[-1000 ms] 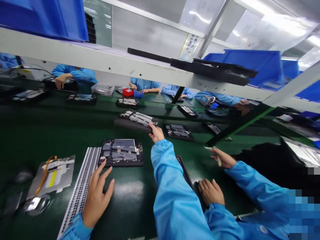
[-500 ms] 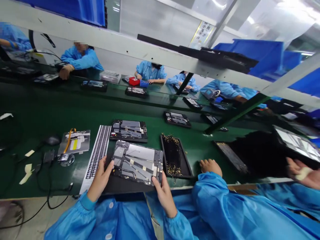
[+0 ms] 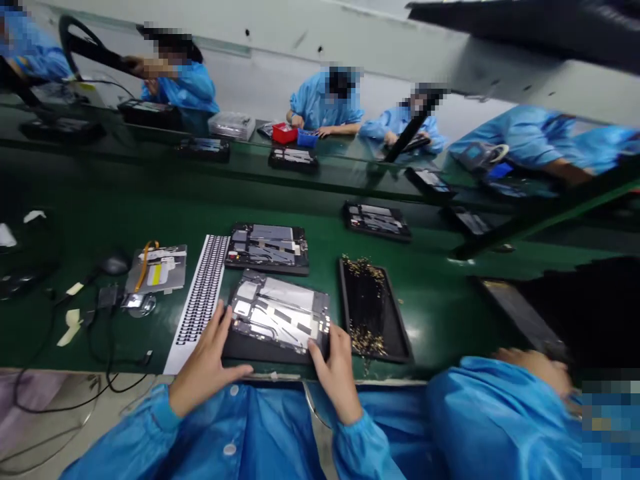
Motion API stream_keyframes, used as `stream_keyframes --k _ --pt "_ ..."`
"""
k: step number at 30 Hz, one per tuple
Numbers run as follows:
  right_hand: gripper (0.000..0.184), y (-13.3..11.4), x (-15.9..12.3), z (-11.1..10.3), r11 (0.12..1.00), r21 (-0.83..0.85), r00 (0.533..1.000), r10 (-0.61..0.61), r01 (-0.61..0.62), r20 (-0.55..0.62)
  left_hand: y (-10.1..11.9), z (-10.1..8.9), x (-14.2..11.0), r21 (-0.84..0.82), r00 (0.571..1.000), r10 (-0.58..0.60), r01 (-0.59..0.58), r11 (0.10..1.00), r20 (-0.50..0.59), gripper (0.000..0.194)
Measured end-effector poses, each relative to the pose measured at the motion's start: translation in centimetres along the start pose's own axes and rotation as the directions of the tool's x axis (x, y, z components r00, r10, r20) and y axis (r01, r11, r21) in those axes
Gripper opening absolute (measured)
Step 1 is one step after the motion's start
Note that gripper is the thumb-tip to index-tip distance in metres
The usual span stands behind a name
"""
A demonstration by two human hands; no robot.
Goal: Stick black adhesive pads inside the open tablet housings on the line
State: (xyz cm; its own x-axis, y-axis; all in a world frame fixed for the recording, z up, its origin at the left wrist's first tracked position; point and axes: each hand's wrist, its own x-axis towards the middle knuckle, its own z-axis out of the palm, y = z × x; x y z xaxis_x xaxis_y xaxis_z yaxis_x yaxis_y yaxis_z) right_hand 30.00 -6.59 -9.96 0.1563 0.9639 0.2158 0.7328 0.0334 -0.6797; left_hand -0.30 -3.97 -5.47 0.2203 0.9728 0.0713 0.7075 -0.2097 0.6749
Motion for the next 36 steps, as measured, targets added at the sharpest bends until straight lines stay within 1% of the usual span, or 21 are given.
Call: stream_keyframes --k 1,2,4,5,7,10,12,14,16,17,18,19,20,22,23,25,26,28,30,33,36 --pt "0.071 0.2 -0.6 -0.3 0.999 -0.020 0.998 -0.046 0.047 0.032 0.2 -0.2 -0.8 0.073 0.999 0.049 -0.051 0.996 0.021 0.106" --pt "0.081 0.4 -1.0 -0.6 0.995 -0.041 0.994 -0.090 0.093 0.065 0.3 -0.3 -1.5 0.137 0.995 0.090 -0.093 0.986 0.031 0.103" --pt "0.095 1.0 -1.5 -1.1 0.982 -0.084 0.982 -0.161 0.170 0.103 0.3 0.0 -2.5 0.230 0.990 0.139 -0.137 0.963 0.008 0.092" --pt "0.096 1.2 -1.4 -1.3 0.975 -0.100 0.977 -0.187 0.197 0.101 0.2 0.3 -2.8 0.270 0.988 0.154 -0.141 0.952 -0.024 0.086" --pt "0.088 1.6 -0.9 -1.6 0.967 -0.107 0.972 -0.222 0.230 0.080 0.0 0.9 -3.2 0.329 0.977 0.178 -0.132 0.935 -0.115 0.077" --pt "0.076 1.4 0.1 -2.0 0.961 -0.085 0.964 -0.258 0.263 0.063 -0.1 1.9 -3.5 0.342 0.946 0.221 -0.131 0.930 -0.239 0.064" --pt "0.073 0.1 0.5 -2.2 0.955 -0.128 0.964 -0.266 0.267 0.029 0.0 2.3 -3.7 0.304 0.930 0.228 -0.138 0.943 -0.286 0.058" --pt "0.071 -2.4 0.4 -2.0 0.937 -0.231 0.959 -0.280 0.263 -0.042 0.0 2.4 -4.1 0.265 0.925 0.230 -0.150 0.953 -0.304 0.054" --pt "0.064 -6.3 -0.3 -0.8 0.911 -0.281 0.938 -0.336 0.301 -0.084 -0.2 1.8 -4.8 0.252 0.921 0.244 -0.170 0.953 -0.304 0.055" --pt "0.057 -8.5 -0.7 0.3 0.898 -0.256 0.921 -0.385 0.358 -0.062 -0.6 1.2 -5.3 0.259 0.921 0.247 -0.170 0.951 -0.302 0.056" --pt "0.045 -10.8 -1.1 1.7 0.879 -0.189 0.895 -0.445 0.438 0.002 -1.0 0.5 -5.9 0.272 0.923 0.236 -0.154 0.950 -0.303 0.059" --pt "0.034 -13.1 -1.4 3.3 0.849 -0.110 0.856 -0.507 0.516 0.102 -1.6 -0.4 -6.5 0.291 0.930 0.211 -0.121 0.949 -0.302 0.062" --pt "0.026 -15.2 -1.6 5.1 0.817 -0.044 0.807 -0.558 0.575 0.192 -2.4 -1.5 -7.1 0.313 0.939 0.173 -0.075 0.947 -0.298 0.065" --pt "0.016 -18.5 -1.5 8.8 0.785 0.005 0.743 -0.589 0.620 0.319 -4.1 -3.5 -8.0 0.355 0.956 0.099 0.006 0.935 -0.276 0.069" --pt "0.012 -19.8 -1.3 10.4 0.778 -0.003 0.725 -0.584 0.628 0.365 -5.0 -4.4 -8.2 0.371 0.964 0.080 0.022 0.928 -0.255 0.070" --pt "0.006 -21.3 -0.4 12.9 0.781 -0.043 0.719 -0.550 0.623 0.424 -6.4 -5.6 -8.1 0.391 0.978 0.083 -0.002 0.920 -0.192 0.071" --pt "0.005 -21.8 0.0 13.7 0.788 -0.060 0.725 -0.529 0.612 0.440 -6.9 -6.0 -7.9 0.393 0.982 0.096 -0.025 0.919 -0.163 0.071" --pt "0.006 -22.2 0.6 14.6 0.806 -0.076 0.737 -0.494 0.587 0.461 -7.5 -6.4 -7.3 0.386 0.985 0.119 -0.063 0.920 -0.123 0.072" --pt "0.008 -22.4 0.9 15.0 0.813 -0.091 0.740 -0.471 0.576 0.479 -7.7 -6.6 -6.7 0.374 0.983 0.139 -0.087 0.924 -0.116 0.073" --pt "0.009 -22.8 1.0 15.5 0.776 -0.128 0.711 -0.481 0.617 0.513 -8.2 -6.6 -6.1 0.365 0.980 0.163 -0.111 0.925 -0.115 0.072" --pt "0.013 -23.1 1.3 16.2 0.718 -0.144 0.661 -0.517 0.681 0.544 -9.1 -6.5 -5.7 0.360 0.974 0.189 -0.133 0.923 -0.123 0.072"
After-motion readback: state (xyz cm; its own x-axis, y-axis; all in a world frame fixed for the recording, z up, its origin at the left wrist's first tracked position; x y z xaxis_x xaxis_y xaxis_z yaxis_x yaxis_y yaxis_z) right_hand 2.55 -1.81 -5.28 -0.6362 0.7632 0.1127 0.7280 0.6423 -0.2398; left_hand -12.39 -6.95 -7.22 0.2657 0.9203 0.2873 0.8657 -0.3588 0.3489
